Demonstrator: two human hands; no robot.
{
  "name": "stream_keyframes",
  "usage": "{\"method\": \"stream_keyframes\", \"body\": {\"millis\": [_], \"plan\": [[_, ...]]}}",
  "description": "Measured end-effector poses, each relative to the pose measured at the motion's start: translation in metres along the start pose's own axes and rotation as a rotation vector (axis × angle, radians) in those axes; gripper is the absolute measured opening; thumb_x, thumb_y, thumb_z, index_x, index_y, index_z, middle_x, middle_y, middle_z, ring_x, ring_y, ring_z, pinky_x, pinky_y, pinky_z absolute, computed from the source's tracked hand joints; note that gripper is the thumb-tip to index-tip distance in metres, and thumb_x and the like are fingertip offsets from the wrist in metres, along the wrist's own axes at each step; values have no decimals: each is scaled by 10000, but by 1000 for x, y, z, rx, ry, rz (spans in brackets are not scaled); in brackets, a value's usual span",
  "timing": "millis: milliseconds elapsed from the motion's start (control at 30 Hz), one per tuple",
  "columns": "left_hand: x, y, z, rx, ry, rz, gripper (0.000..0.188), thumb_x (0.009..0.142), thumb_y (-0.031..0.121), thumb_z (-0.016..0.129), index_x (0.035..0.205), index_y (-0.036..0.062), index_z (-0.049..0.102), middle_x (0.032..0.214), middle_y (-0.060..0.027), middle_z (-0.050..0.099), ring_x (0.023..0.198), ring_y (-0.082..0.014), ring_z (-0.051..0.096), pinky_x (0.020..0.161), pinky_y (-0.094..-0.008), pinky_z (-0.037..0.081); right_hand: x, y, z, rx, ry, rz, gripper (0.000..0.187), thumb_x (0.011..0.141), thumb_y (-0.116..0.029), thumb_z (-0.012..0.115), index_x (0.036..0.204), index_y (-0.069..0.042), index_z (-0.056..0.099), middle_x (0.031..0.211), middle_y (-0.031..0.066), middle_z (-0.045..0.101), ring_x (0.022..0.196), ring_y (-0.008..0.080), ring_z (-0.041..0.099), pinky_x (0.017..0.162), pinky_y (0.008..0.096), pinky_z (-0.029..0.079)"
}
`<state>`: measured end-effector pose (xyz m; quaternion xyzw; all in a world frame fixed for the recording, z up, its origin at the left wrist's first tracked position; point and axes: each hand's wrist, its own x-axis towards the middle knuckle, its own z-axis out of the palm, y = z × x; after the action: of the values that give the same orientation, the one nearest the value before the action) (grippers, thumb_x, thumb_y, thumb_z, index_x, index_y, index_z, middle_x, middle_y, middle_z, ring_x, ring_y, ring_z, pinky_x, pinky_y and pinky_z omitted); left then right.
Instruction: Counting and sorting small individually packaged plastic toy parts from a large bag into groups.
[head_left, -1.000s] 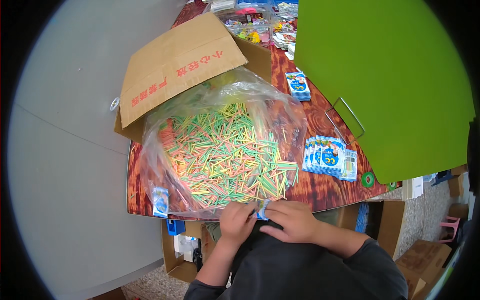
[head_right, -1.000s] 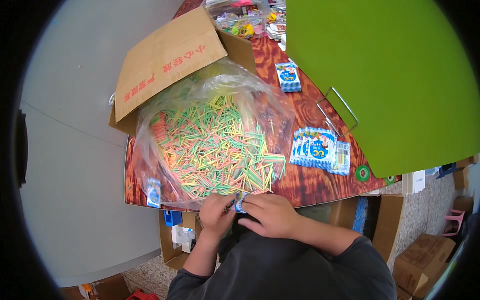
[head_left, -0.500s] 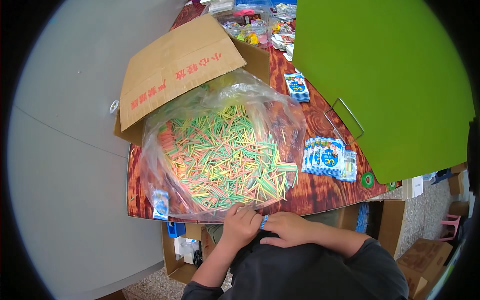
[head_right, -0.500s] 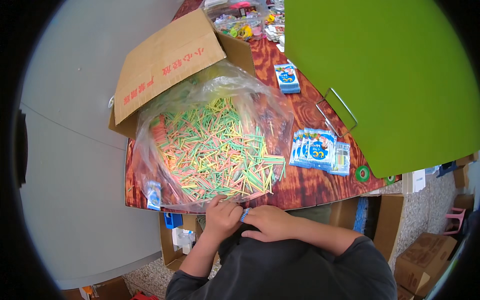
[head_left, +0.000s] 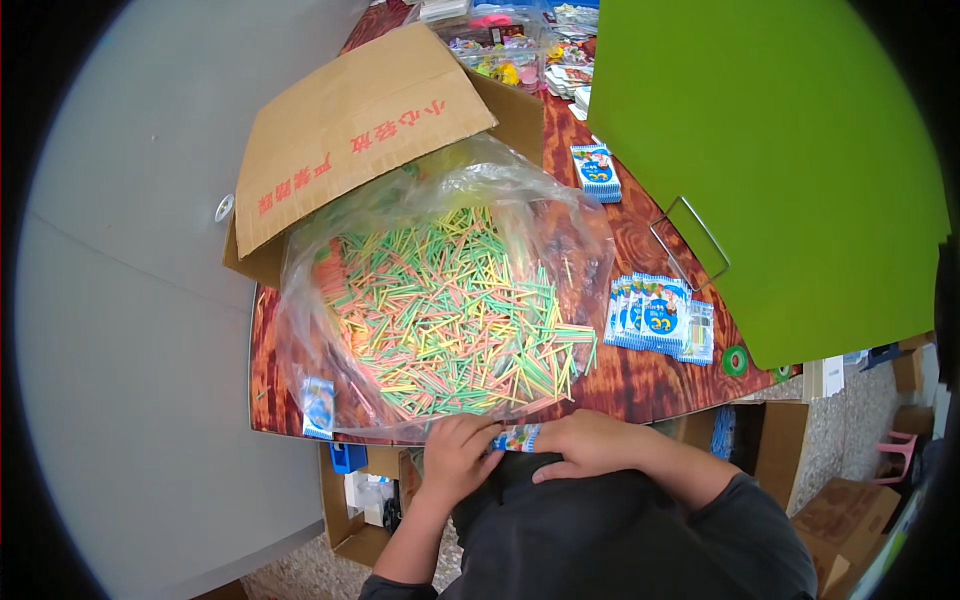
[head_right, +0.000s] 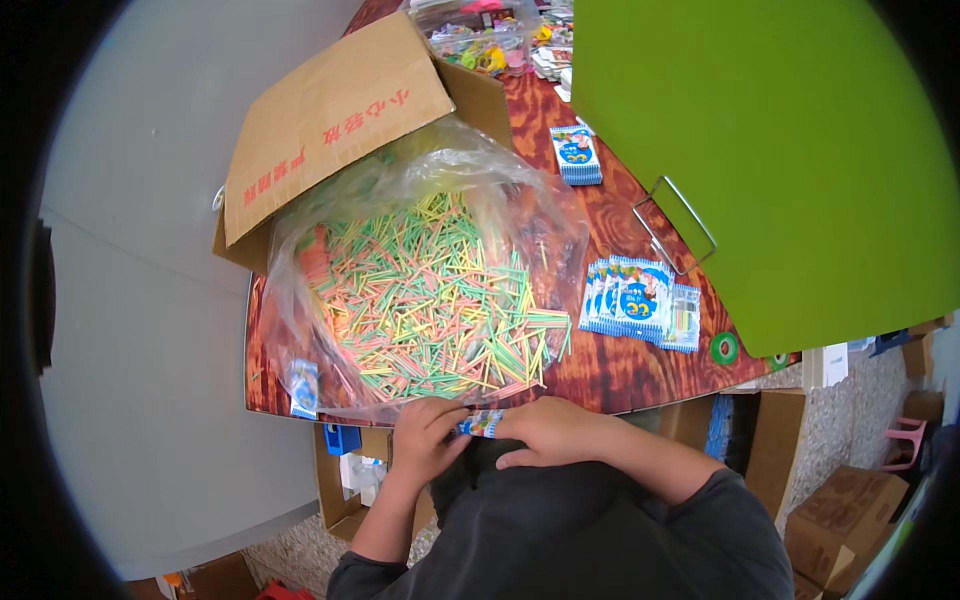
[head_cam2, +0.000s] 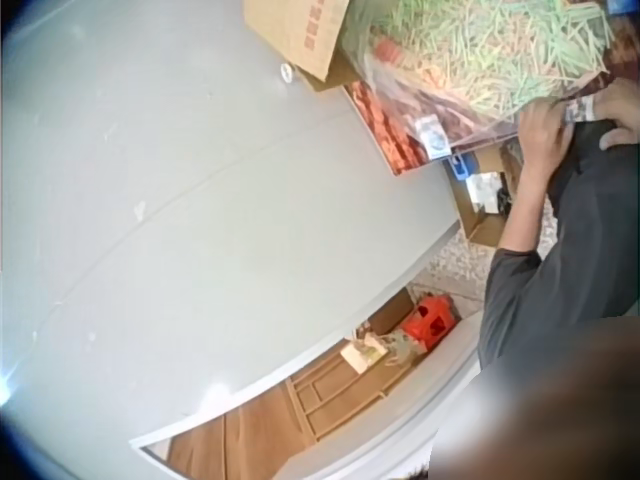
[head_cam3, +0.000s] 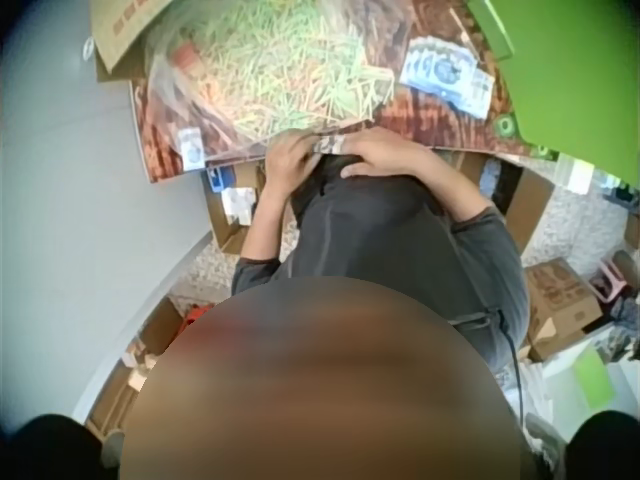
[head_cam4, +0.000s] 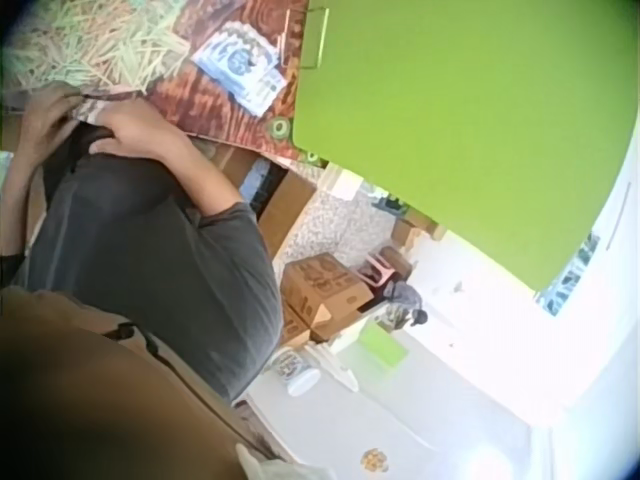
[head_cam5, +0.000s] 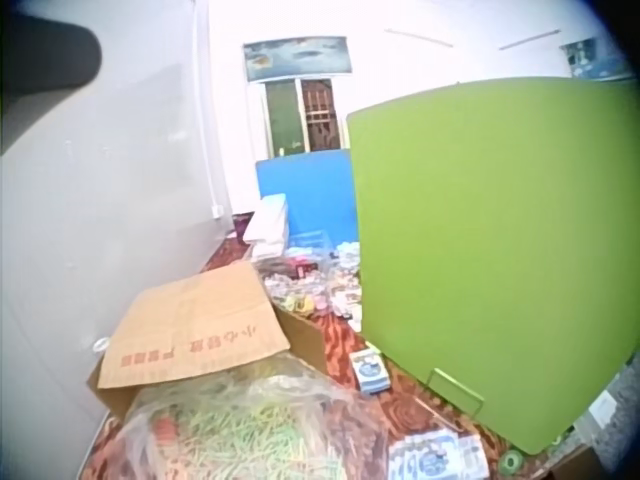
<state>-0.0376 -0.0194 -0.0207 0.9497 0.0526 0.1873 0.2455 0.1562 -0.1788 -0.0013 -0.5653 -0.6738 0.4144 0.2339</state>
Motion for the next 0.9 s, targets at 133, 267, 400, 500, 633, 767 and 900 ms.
{"method": "stream_keyframes", "body": {"millis": [133, 267, 400, 500, 633, 767, 900], "plan": [[-18, -18, -2, -100, 120, -238, 399, 633, 44, 770, 1025, 53, 698, 1045, -101, 678, 964, -290, 646, 819, -395, 513, 8, 2, -17, 38, 212, -159, 521, 889, -363, 679, 1336, -126, 557, 1112, 99, 656, 713, 245, 667, 670, 362, 537], [-28, -38, 7, -257, 361, -463, 376, 645, -18, 737, 1016, 28, 700, 1074, -130, 678, 1026, -275, 648, 860, -360, 516, 35, 12, -42, -66, 396, 104, 508, 814, -294, 726, 1266, -96, 602, 1129, 103, 632, 885, 272, 634, 796, 394, 511], [-30, -44, 24, -179, 579, -489, 355, 662, -11, 729, 1013, 7, 679, 1060, -145, 668, 980, -298, 646, 854, -375, 511, 104, 28, -50, -641, 681, 180, 537, 699, -293, 759, 1159, -42, 641, 1189, 160, 573, 1157, 330, 495, 971, 450, 398], [-32, -51, 38, 57, 600, -363, 366, 653, -10, 742, 1011, 6, 666, 1050, -155, 659, 986, -312, 636, 856, -373, 509, 140, 28, -56, -598, 357, 345, 541, 679, -343, 753, 1093, -10, 650, 1211, 176, 531, 1173, 331, 458, 986, 453, 354], [-32, -51, 44, 60, 602, -306, 351, 661, 9, 744, 1000, -1, 654, 1069, -164, 644, 978, -333, 625, 861, -400, 506, 157, 38, -44, -689, 289, 452, 402, 725, -255, 718, 1042, -12, 675, 1194, 160, 527, 1161, 309, 461, 959, 428, 353], [-31, -51, 42, 50, 632, -299, 367, 633, 4, 722, 993, -5, 652, 1034, -162, 641, 930, -343, 621, 821, -407, 508, 149, 47, -44, -683, 297, 393, 352, 793, -278, 670, 1014, -4, 662, 1195, 158, 517, 1164, 325, 451, 968, 457, 346], [-31, -54, 44, 47, 620, -282, 366, 632, 7, 723, 991, -9, 650, 1036, -162, 640, 931, -343, 619, 822, -412, 507, 132, 62, -53, -439, 464, 258, 302, 896, -251, 590, 1018, 19, 650, 1210, 190, 517, 1136, 332, 471, 952, 466, 358]]}}
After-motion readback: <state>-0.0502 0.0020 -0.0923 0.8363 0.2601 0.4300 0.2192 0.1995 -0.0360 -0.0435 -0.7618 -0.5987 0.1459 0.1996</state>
